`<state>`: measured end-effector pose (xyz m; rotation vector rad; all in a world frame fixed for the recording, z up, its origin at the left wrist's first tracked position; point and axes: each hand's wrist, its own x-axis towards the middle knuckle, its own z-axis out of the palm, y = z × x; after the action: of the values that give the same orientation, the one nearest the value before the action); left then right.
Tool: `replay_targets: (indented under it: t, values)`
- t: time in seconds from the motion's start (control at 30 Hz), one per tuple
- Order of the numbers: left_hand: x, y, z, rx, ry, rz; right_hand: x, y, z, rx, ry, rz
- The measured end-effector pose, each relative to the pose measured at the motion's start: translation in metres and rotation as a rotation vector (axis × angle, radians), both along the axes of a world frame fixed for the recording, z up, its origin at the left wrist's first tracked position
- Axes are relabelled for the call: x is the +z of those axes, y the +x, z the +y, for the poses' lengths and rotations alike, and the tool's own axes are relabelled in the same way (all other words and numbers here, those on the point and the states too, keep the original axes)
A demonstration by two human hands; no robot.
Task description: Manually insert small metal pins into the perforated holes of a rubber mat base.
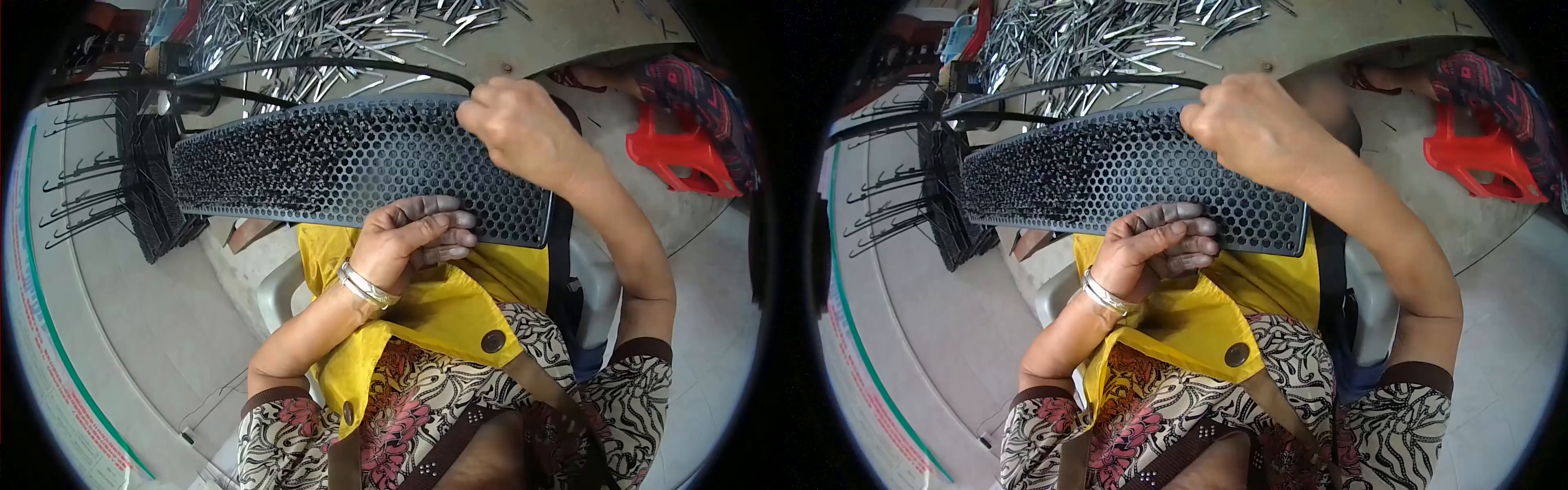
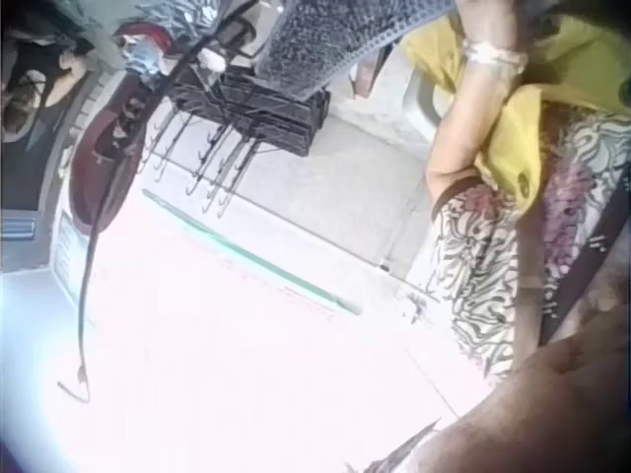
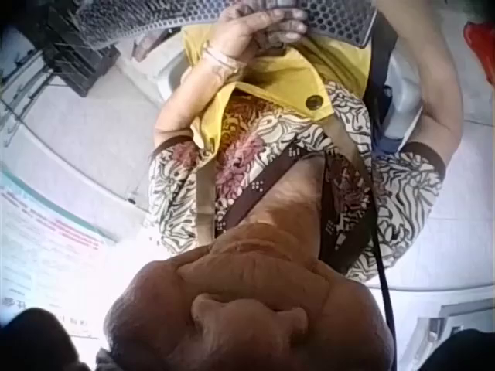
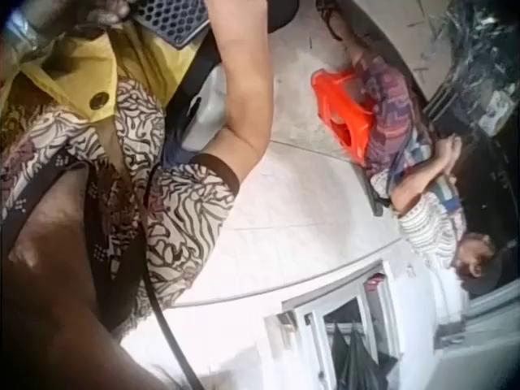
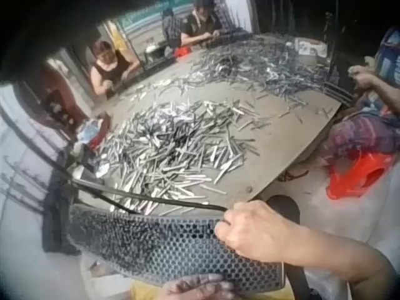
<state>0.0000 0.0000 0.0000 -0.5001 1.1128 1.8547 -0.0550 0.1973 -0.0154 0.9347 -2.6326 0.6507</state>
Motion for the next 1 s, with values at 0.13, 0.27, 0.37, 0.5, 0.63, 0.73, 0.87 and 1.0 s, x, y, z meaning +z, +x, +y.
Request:
replay_targets:
  t: [0.13, 0.27, 0.37, 0.5, 0.63, 0.73, 0.87, 1.0]
  values:
    - [0.009, 0.001, 0.003, 0.001, -0.031, -0.051, 0.005, 0.002, 0.000, 0.001, -0.035, -0.074]
    - [0.014, -0.012, 0.000, -0.113, -0.024, -0.026, 0.000, -0.008, 0.014, -0.059, -0.403, -0.135]
    - [0.029, -0.022, 0.008, -0.169, 0.000, 0.001, -0.018, -0.017, 0.035, -0.298, -0.491, -0.131]
    - [0.055, -0.050, 0.024, -0.259, -0.046, 0.163, -0.059, -0.053, 0.066, -0.493, -0.562, -0.074]
    - [0.075, -0.103, 0.058, -0.347, -0.260, 0.503, -0.081, -0.095, 0.099, -0.719, -0.407, 0.078]
    - [0.051, -0.155, 0.080, -0.493, -0.577, 1.119, -0.101, -0.106, 0.104, -0.807, -0.246, 0.174]
    - [0.025, -0.230, 0.099, -0.832, -1.302, 1.652, -0.102, -0.109, 0.105, -0.787, -0.289, 0.220]
    - [0.004, -0.297, 0.092, -0.848, -1.711, 1.342, -0.101, -0.108, 0.103, -0.784, -0.319, 0.205]
